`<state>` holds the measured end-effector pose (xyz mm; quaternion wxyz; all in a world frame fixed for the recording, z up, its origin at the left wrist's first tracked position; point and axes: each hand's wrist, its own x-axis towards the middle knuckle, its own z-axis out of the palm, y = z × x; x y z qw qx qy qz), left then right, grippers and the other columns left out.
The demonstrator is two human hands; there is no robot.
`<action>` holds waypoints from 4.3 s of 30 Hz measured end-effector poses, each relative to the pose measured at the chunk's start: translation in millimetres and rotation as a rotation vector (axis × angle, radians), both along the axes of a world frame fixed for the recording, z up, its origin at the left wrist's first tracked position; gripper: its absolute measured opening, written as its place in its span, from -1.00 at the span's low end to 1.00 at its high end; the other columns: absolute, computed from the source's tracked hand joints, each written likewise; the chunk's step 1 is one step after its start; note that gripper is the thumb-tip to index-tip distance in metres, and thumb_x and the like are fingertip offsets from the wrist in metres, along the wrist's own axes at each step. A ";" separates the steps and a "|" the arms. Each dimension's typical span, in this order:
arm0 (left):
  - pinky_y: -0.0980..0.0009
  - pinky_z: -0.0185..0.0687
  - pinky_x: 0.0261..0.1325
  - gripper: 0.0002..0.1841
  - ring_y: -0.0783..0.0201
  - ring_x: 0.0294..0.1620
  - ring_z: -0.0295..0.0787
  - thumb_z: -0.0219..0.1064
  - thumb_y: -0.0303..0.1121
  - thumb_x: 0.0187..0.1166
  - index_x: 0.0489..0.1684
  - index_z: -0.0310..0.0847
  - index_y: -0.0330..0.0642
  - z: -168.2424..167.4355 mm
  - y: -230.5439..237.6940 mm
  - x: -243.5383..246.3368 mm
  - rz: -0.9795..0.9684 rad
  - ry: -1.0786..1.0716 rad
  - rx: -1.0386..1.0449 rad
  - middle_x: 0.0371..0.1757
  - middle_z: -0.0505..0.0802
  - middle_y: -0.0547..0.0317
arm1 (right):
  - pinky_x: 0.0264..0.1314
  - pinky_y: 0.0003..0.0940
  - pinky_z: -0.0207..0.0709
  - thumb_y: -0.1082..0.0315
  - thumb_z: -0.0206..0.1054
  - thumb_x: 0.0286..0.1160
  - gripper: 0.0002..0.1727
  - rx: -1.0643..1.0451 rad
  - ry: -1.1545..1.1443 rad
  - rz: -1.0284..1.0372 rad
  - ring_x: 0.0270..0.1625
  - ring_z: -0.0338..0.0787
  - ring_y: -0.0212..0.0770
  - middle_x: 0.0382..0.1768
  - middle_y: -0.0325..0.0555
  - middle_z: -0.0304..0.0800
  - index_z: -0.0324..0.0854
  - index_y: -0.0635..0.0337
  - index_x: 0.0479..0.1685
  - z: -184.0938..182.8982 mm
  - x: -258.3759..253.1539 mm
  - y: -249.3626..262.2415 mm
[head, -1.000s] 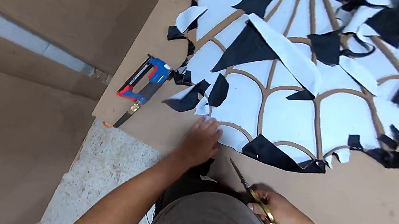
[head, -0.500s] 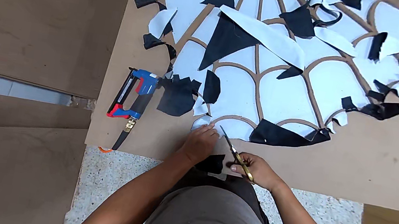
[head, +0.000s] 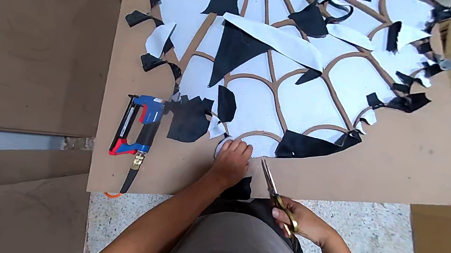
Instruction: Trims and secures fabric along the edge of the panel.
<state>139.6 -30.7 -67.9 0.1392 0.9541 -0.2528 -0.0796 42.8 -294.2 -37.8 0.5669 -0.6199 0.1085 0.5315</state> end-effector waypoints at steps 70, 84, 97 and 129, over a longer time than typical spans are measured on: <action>0.12 0.27 0.81 -0.55 0.23 0.75 0.42 0.19 -0.41 0.71 0.58 0.60 -0.11 11.8 -40.4 39.0 0.352 0.354 -0.194 0.68 0.61 0.20 | 0.04 0.05 0.54 0.12 0.20 0.74 -0.69 -0.188 -1.570 0.493 -0.10 0.80 -0.07 -0.27 -0.13 0.82 0.76 0.07 -0.26 -76.2 235.9 7.7; -0.53 0.39 0.44 -0.11 -0.64 0.53 0.40 0.56 -0.11 0.46 0.80 0.21 -0.23 29.5 159.6 62.0 1.099 0.173 0.297 0.56 0.44 -0.64 | 0.50 0.02 0.39 0.07 0.25 0.72 -0.72 -0.248 -1.614 0.362 0.21 0.73 -0.10 -0.07 -0.21 0.83 0.83 -0.04 -0.16 -79.5 228.3 7.8; 0.04 0.85 -0.35 -0.65 0.06 -0.52 0.84 0.27 -0.17 0.61 -0.05 0.66 -0.37 130.5 52.2 -9.5 1.268 0.507 -0.517 -0.48 0.85 -0.03 | 0.52 0.00 0.37 0.09 0.21 0.74 -0.69 -0.223 -1.561 0.321 0.18 0.73 -0.14 -0.15 -0.23 0.82 0.79 0.00 -0.23 -85.2 229.8 9.3; 0.19 0.81 -0.49 -0.73 0.21 -0.65 0.77 0.33 -0.15 0.56 -0.10 0.73 -0.17 68.4 -58.1 -45.6 1.204 0.608 -0.430 -0.60 0.80 0.16 | 0.22 0.04 0.61 -0.16 0.59 0.25 -0.39 -0.338 -1.521 0.638 0.07 0.77 0.02 -0.02 -0.07 0.77 0.65 0.10 0.12 -52.6 157.2 -29.2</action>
